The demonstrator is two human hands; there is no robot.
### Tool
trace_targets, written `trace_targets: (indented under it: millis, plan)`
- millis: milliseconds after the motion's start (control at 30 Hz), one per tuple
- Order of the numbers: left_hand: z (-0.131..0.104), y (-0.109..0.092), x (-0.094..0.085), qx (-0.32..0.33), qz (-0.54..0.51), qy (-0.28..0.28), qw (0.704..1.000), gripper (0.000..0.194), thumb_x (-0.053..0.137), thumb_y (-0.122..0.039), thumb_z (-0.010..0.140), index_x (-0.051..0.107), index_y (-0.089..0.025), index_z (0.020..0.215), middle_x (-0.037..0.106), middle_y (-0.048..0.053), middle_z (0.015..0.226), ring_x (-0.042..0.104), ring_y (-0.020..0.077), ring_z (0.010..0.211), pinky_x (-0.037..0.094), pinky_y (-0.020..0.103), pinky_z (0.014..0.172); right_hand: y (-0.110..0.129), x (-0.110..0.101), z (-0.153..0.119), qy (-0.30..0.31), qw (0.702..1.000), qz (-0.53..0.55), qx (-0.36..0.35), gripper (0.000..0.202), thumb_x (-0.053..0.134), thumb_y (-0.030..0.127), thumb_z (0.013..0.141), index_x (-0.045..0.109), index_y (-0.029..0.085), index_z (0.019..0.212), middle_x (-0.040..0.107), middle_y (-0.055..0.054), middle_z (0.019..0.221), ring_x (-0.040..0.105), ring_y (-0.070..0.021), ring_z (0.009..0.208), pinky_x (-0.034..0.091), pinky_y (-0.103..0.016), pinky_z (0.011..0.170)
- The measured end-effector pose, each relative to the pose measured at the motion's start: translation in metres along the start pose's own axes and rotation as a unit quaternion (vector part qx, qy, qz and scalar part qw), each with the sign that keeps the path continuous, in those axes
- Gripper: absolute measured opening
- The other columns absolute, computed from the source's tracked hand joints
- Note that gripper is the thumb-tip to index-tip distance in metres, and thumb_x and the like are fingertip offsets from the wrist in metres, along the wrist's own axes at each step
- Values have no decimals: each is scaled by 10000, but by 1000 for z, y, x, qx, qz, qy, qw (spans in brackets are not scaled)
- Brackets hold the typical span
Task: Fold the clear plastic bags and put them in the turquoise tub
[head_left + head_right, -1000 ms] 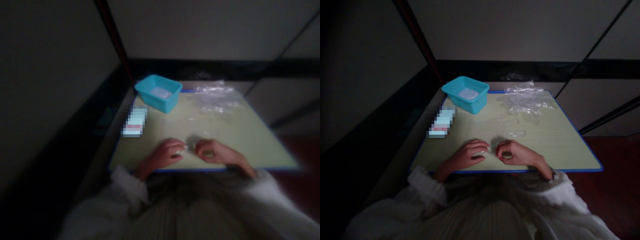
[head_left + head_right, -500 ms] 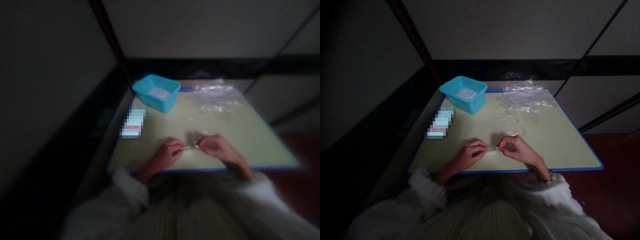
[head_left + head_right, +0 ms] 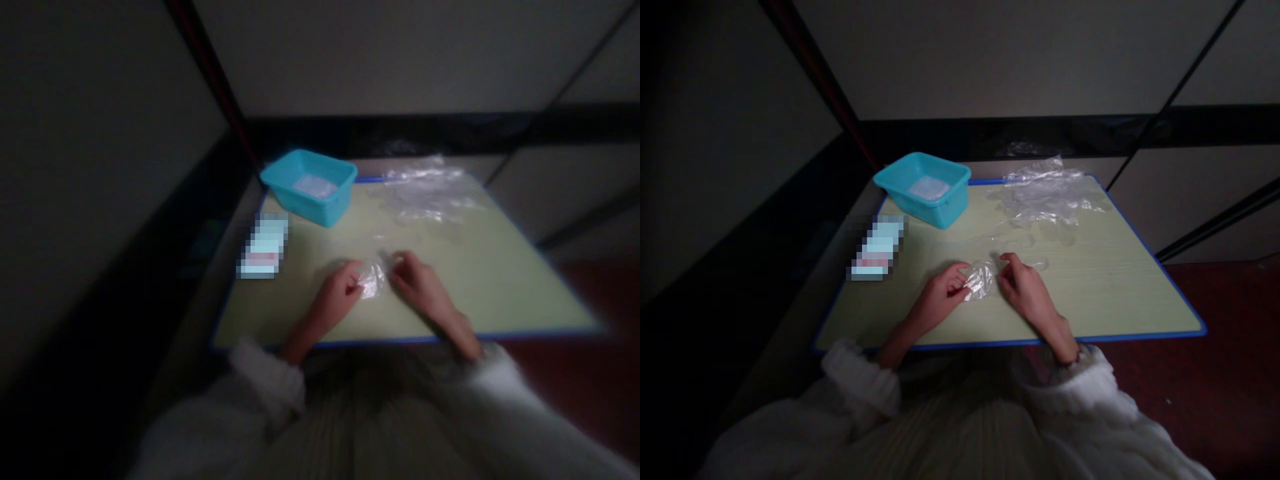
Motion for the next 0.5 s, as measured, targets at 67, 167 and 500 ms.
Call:
trace_targets:
  millis: [67,167,500]
  plan:
    - [-2,-3,-3,24,61,-36,997,417,561,-70,753,536,-182,1153,641,44,937,624,154,790,541,306,752,-2,0,-1,-30,998,-43,-29,299,482,218,838,514,164,1130,639,-73,847,605,-204,743,483,-330,678]
    - [-11,-14,-9,78,155,-56,983,382,524,-98,806,523,-184,1178,575,95,1191,554,220,1109,474,403,960,2,1,-5,-19,993,-71,-90,286,440,197,867,551,168,1129,626,-132,1043,596,-246,942,490,-390,811]
    - [-45,-23,-1,185,312,180,914,600,454,-368,909,265,-121,1421,265,143,1510,201,227,1415,235,415,1146,6,29,-12,106,951,-216,-192,542,361,248,912,305,147,1442,325,-120,1493,258,-246,1390,188,-547,1117]
Point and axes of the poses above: each hand's wrist, its own z-axis towards the middle knuckle, its own x-axis out of the palm, y = z × x, the point moved 3 cm from there along z, towards the middle knuckle
